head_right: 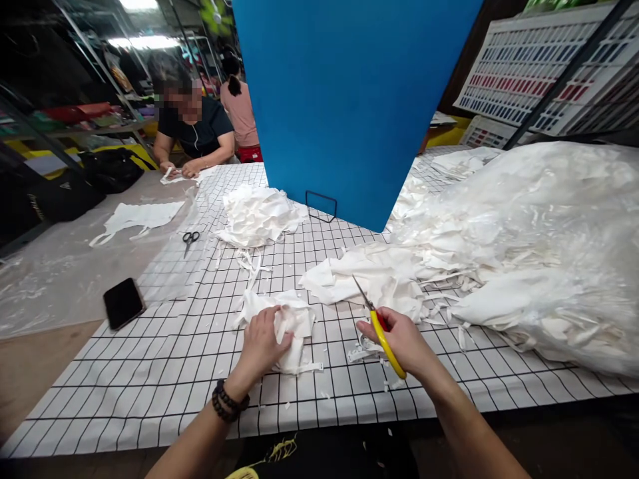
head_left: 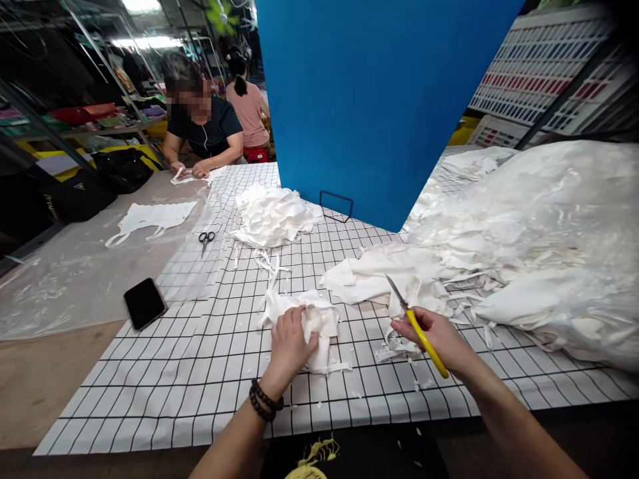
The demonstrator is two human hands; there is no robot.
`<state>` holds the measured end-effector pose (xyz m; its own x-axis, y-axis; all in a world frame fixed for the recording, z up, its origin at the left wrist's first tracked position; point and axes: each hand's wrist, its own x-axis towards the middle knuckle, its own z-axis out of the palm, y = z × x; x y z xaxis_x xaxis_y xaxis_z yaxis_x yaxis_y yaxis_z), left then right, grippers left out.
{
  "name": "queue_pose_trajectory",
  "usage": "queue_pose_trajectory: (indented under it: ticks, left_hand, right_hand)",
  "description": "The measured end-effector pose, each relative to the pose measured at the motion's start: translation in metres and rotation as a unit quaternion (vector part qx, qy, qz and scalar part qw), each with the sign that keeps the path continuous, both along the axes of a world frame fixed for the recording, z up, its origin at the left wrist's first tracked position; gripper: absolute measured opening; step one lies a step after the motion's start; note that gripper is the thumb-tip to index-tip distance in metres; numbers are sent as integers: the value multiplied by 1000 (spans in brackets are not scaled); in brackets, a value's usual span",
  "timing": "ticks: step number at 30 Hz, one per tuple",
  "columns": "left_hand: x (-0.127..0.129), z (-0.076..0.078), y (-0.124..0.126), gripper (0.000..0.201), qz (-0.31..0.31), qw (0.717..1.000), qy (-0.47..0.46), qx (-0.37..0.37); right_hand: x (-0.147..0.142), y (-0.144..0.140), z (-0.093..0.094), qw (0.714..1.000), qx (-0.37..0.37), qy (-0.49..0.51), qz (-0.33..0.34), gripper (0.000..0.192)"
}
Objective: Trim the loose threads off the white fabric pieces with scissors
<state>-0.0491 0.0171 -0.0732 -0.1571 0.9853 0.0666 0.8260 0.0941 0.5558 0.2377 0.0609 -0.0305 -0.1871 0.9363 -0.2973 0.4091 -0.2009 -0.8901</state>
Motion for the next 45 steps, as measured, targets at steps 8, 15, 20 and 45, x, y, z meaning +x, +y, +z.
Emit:
queue_pose_trajectory:
  ticks: [8, 15, 20, 45]
  left_hand:
    - [-86, 74, 121, 32, 58, 997, 17, 51]
    - [-61, 117, 196, 46, 6, 991, 133, 14]
    - [65, 53, 156, 35, -220, 973, 0, -63]
    - [-36, 93, 113, 21, 56, 779, -621, 72]
  right_hand:
    - [64, -2, -29, 987, 70, -26, -143, 35]
    - [52, 25, -46, 962, 101, -87, -240, 39]
    - [41, 47, -48, 921, 138, -142, -337, 50]
    - [15, 98, 80, 921, 8, 374, -112, 28]
